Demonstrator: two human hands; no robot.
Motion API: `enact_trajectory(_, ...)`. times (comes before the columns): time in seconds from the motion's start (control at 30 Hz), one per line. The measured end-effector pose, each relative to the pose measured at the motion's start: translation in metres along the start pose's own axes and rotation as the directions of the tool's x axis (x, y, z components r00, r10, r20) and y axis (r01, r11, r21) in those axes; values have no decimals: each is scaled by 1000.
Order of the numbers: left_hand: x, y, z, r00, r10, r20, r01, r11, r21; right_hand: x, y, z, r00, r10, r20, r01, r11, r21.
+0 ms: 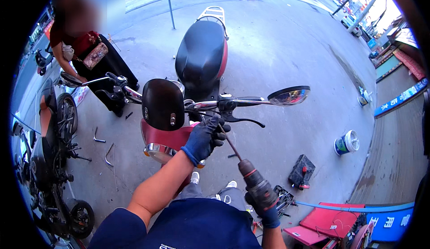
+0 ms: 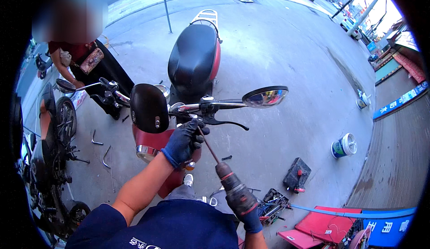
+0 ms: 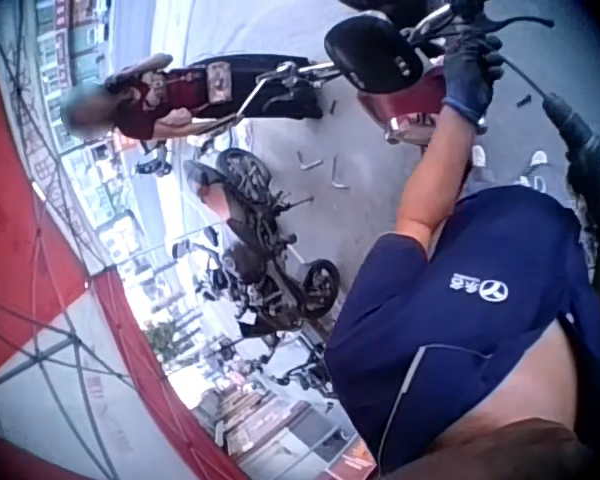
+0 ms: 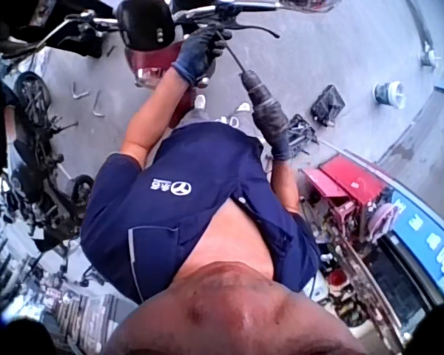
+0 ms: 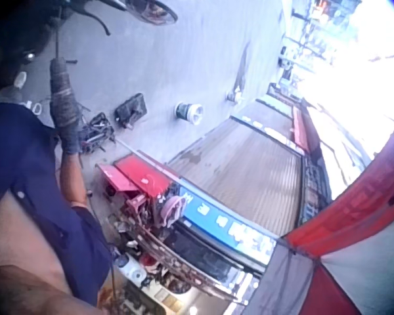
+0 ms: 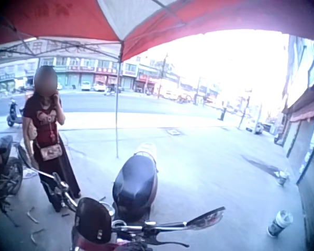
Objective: The person uses a power drill to unscrew and reattach components on the front of a red motorcycle. The person also manipulates wires and small plastic parts by hand.
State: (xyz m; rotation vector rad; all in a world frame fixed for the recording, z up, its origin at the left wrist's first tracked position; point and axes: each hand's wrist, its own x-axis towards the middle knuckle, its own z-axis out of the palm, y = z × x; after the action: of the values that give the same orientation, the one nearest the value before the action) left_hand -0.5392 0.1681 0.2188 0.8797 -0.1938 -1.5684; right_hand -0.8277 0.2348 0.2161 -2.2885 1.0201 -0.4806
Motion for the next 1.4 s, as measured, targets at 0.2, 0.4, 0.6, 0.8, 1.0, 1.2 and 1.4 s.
enact_trajectory(0.2,26,53,-29,950,282,134,-278,567,775,3,-3,62,866,498,52,-229,302,925)
enact_trajectory(0.4,51,110,-16,879,202,433,-344,-362,867,13,-10,88,864,497,84,-194,175,965)
enact_trajectory(0.6,85,104,-19,904,50,425,-395,-286,873,17,-8,102,853,519,55,-175,184,967)
enact_trajectory(0.8,95,98,-24,880,115,461,-423,-251,871,18,-3,111,858,510,61,-154,143,978)
enact_trajectory(1.0,108,95,-38,873,125,472,-469,-48,882,25,-6,113,858,496,132,-202,88,975)
enact_trajectory(1.2,110,96,-33,869,102,485,-480,-68,875,26,12,136,992,116,-48,-97,951,294)
enact_trajectory(1.4,102,97,-27,892,118,437,-433,-59,900,18,13,129,984,133,-121,-132,991,13)
